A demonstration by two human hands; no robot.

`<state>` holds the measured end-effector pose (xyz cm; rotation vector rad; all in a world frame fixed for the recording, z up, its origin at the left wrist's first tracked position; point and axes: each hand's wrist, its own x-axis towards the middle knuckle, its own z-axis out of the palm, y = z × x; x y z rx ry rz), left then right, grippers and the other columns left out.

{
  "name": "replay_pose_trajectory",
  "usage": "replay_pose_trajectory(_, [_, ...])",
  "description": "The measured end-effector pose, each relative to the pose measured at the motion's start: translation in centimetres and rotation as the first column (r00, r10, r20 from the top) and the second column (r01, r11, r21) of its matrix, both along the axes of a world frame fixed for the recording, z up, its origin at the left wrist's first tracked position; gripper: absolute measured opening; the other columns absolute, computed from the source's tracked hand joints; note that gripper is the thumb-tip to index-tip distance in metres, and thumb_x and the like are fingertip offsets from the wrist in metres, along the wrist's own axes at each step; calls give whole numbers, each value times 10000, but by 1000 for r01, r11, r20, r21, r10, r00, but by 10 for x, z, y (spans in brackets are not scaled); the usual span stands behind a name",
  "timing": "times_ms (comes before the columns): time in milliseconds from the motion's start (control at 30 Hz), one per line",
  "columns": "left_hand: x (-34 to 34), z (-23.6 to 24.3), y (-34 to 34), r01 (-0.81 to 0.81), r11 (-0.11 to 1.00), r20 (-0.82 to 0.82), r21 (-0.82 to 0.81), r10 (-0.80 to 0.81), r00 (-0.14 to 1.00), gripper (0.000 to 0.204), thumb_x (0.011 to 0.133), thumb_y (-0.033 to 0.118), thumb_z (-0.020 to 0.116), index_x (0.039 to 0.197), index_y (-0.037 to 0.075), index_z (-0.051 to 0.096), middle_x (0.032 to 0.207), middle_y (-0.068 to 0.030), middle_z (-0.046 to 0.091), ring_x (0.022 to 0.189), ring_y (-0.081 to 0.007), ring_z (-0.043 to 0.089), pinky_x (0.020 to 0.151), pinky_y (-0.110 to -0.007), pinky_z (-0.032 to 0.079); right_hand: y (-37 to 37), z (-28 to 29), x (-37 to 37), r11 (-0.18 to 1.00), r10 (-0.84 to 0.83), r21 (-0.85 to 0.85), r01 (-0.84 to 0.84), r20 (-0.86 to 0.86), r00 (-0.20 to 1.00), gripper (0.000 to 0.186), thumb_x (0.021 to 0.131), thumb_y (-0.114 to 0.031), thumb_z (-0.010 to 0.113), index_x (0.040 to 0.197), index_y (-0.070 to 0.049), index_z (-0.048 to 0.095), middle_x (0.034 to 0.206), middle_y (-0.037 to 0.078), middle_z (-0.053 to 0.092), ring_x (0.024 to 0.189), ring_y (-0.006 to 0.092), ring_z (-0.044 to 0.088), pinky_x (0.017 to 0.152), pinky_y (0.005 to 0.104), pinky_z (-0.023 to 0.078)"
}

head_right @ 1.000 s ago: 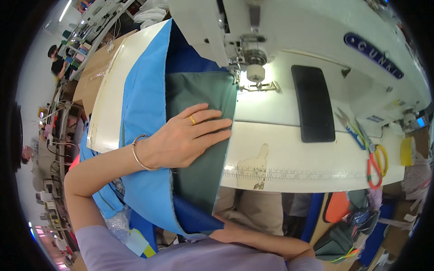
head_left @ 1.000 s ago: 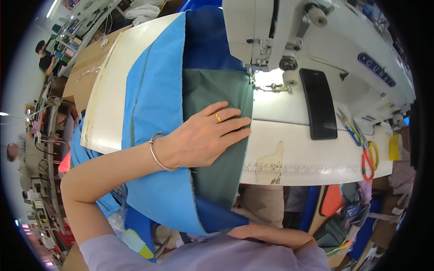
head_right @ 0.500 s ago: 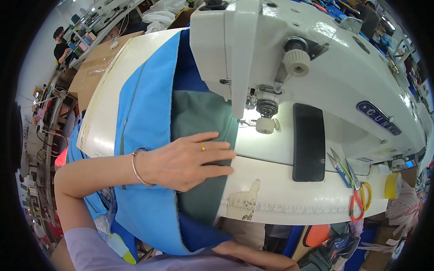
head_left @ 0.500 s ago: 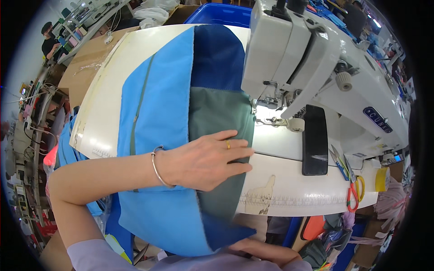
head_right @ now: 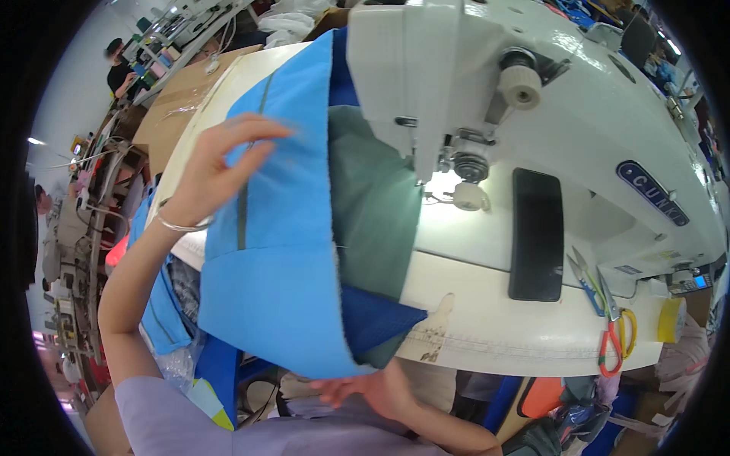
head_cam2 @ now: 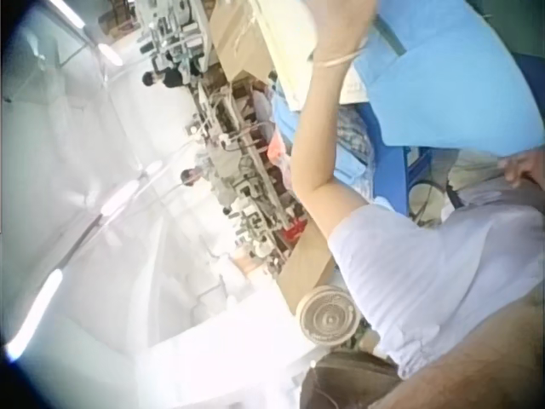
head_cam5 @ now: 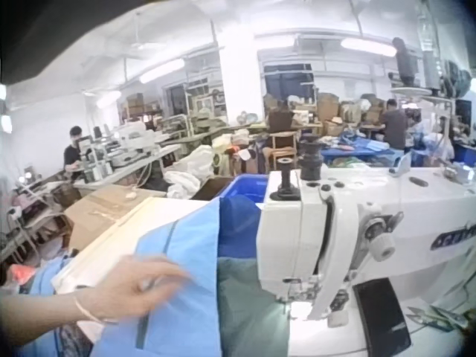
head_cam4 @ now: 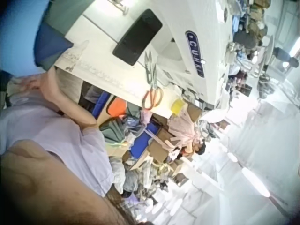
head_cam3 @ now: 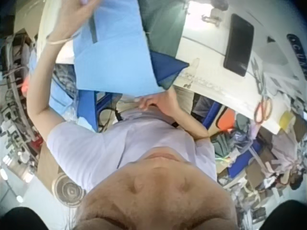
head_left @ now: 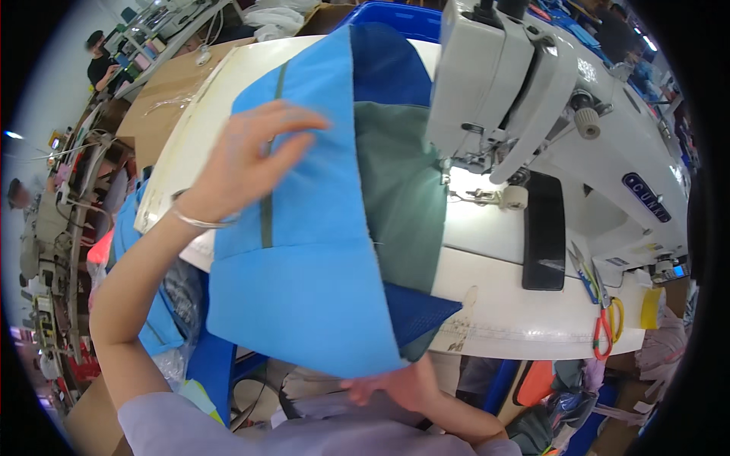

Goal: The person sews a blue and green fabric bag using a sewing machine. They align the edges, guide the fabric under the needle, and stitch along the seams, periodically adjusting the bag's position to continue sewing different sections.

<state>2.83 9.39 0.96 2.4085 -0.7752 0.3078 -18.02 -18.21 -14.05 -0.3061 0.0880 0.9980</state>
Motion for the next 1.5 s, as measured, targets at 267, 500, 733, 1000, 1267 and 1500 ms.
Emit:
replay_pose_trajectory(267, [-76, -20, 89, -566, 810, -733, 153, 477, 485, 685, 997, 585, 558, 717, -20, 717, 590, -70, 616, 451, -128, 555, 438, -276, 445, -51, 97, 7, 369, 309, -354, 860, 919, 245, 149, 923, -108, 704, 950, 26, 760, 766, 129, 724, 680, 236, 704, 634, 315, 545])
replay_pose_trajectory(500, [-108, 19, 32, -225, 900, -544, -373, -16, 839, 237, 960, 151, 657, 764, 24, 617, 761, -45, 673, 677, -93, 614, 623, -252, 494, 10, 96, 102, 622, 224, -696, 359, 598, 770, 585, 974, -542, 626, 1093, 20, 736, 758, 94, 677, 657, 194, 598, 652, 351, 472])
replay_pose_trajectory(733, [-217, 79, 21, 175, 925, -521, -336, -337, 784, 98, 909, 79, 712, 844, 6, 715, 775, -62, 704, 691, -102, 637, 619, -278, 500, 72, 94, 82, 474, 369, -684, 554, 726, 581, 466, 981, -485, 641, 1064, -43, 763, 787, 37, 717, 527, 142, 575, 482, 296, 443])
replay_pose_trajectory(1000, [-230, -28, 22, -250, 915, -941, -317, -336, -35, 434, 1055, 234, 564, 1430, 14, 550, 1125, -128, 732, 958, -174, 709, 859, -294, 583, 80, 148, 12, 755, 129, 243, 609, 855, -501, 316, 897, -334, 694, 830, -25, 707, 902, 150, 667, 856, 335, 636, 667, 402, 496])
replay_pose_trajectory(1267, [-109, -10, 116, -512, 258, -572, -819, -429, 699, 494, 1052, 196, 555, 1502, 11, 465, 1285, -156, 684, 1123, -216, 681, 972, -347, 559, 38, 6, -92, 614, 438, -126, 779, 875, -204, 239, 926, -307, 689, 925, -77, 754, 949, 95, 669, 920, 289, 627, 796, 410, 530])
replay_pose_trajectory(1500, [-158, 77, 29, -251, 896, 339, -366, 379, 861, 490, 969, 153, 607, 1437, 16, 557, 1385, -206, 595, 1325, -333, 530, 1143, -440, 396, 72, -9, -101, 486, 571, -171, 857, 805, -164, 156, 839, -222, 715, 914, -96, 767, 903, 92, 678, 929, 289, 650, 829, 423, 535])
